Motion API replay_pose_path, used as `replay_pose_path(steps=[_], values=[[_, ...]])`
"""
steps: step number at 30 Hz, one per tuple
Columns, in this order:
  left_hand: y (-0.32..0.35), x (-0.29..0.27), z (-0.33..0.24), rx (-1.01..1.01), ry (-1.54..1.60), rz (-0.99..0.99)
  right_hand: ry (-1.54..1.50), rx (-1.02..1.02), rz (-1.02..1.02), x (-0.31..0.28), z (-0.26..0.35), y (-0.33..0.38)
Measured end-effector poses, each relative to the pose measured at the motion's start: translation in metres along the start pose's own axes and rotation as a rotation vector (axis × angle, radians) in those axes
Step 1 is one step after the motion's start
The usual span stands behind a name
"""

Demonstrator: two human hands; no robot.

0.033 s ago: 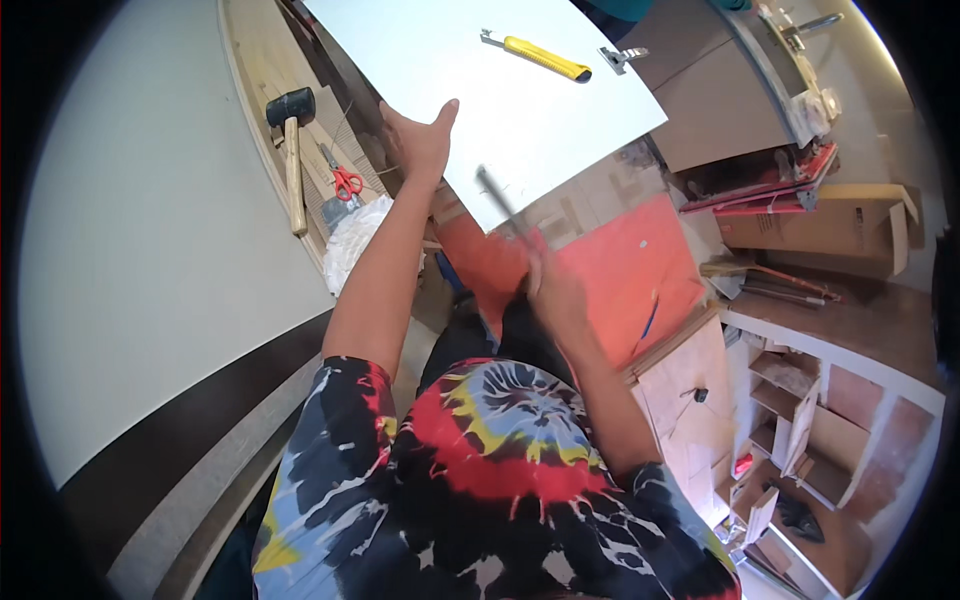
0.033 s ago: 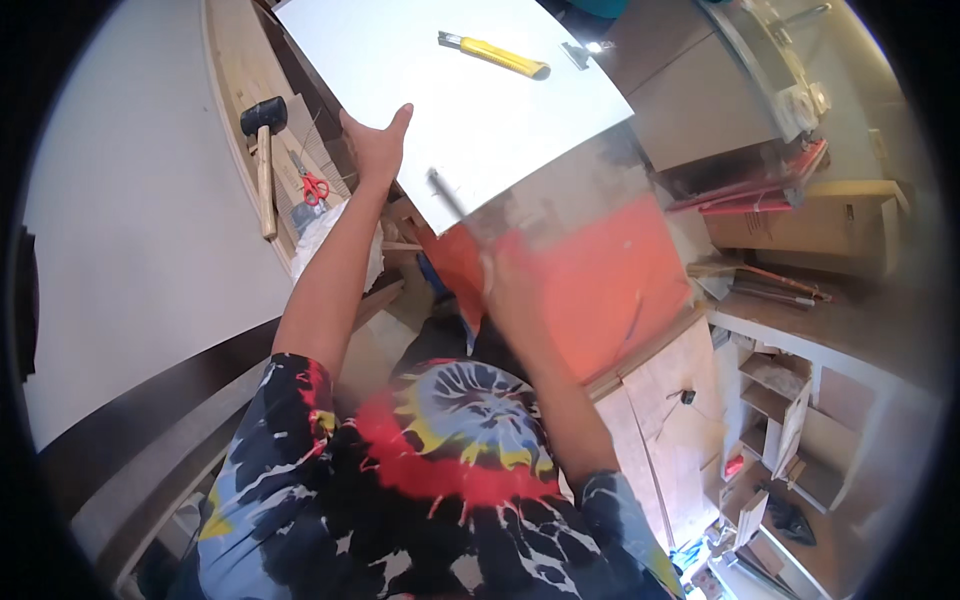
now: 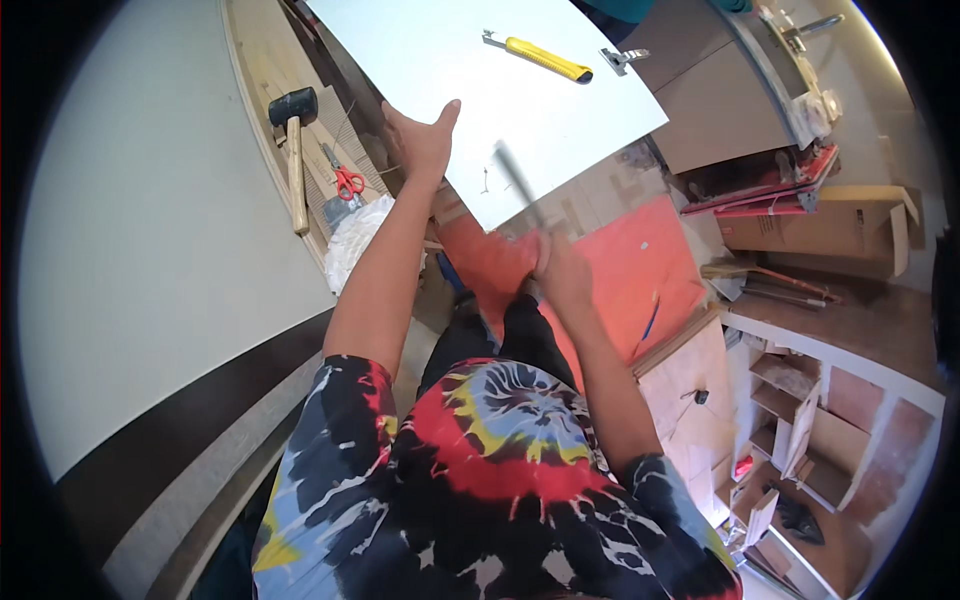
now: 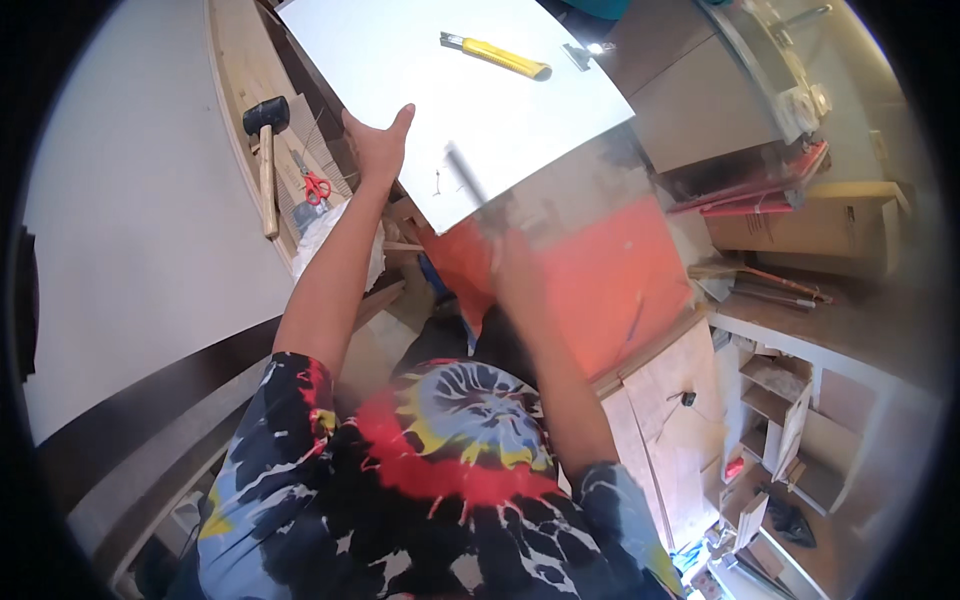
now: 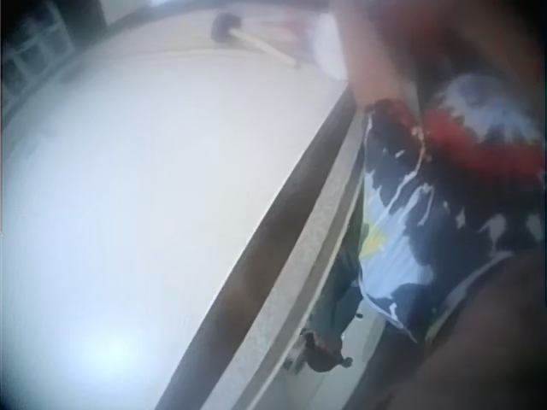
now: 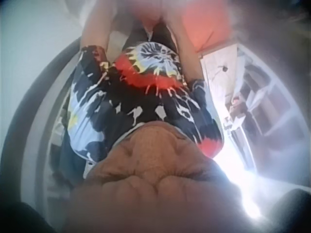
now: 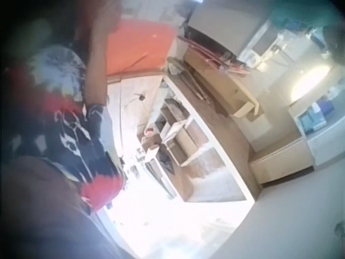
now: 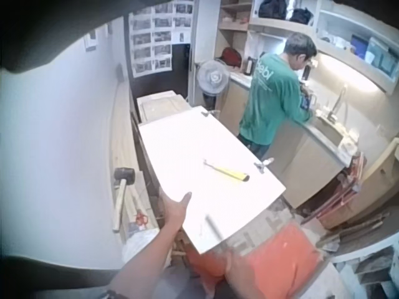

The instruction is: The person uses a utility knife to cut a protective film on a white cabinet door and then uses a screwdriver to tighten screws on the door hinges. The person is working in a room with other construction materials and tools.

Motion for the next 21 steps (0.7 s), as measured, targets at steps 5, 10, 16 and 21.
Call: replay_pose_path(steps=[5,10,16,21], values=[[-0.007,-0.005,0.001,-0.015,-0.046,-0.051,0.116,0.005,0.181,0.02,-0.003,0.039],[-0.006,0.0,0.008,0.051,-0.011,-0.044,0.059,0.0,0.076,0.005,0.007,0.008],[-0.009,0.001,0.014,0.041,-0.043,-0.06,0.086,-0.025,0.234,0.015,0.015,0.046],[-0.007,0.004,0.009,0.03,-0.063,-0.051,0.103,0.096,0.1,0.01,-0.036,-0.017]])
Point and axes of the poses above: each hand's wrist, its own y-axis away from the middle knuckle, its own x-axis out of the palm, z = x × y, the point moved 5 cm from there along -y, towards the middle knuckle, and after that the axes turned 3 degrees about -y, right-handed, at the moved point
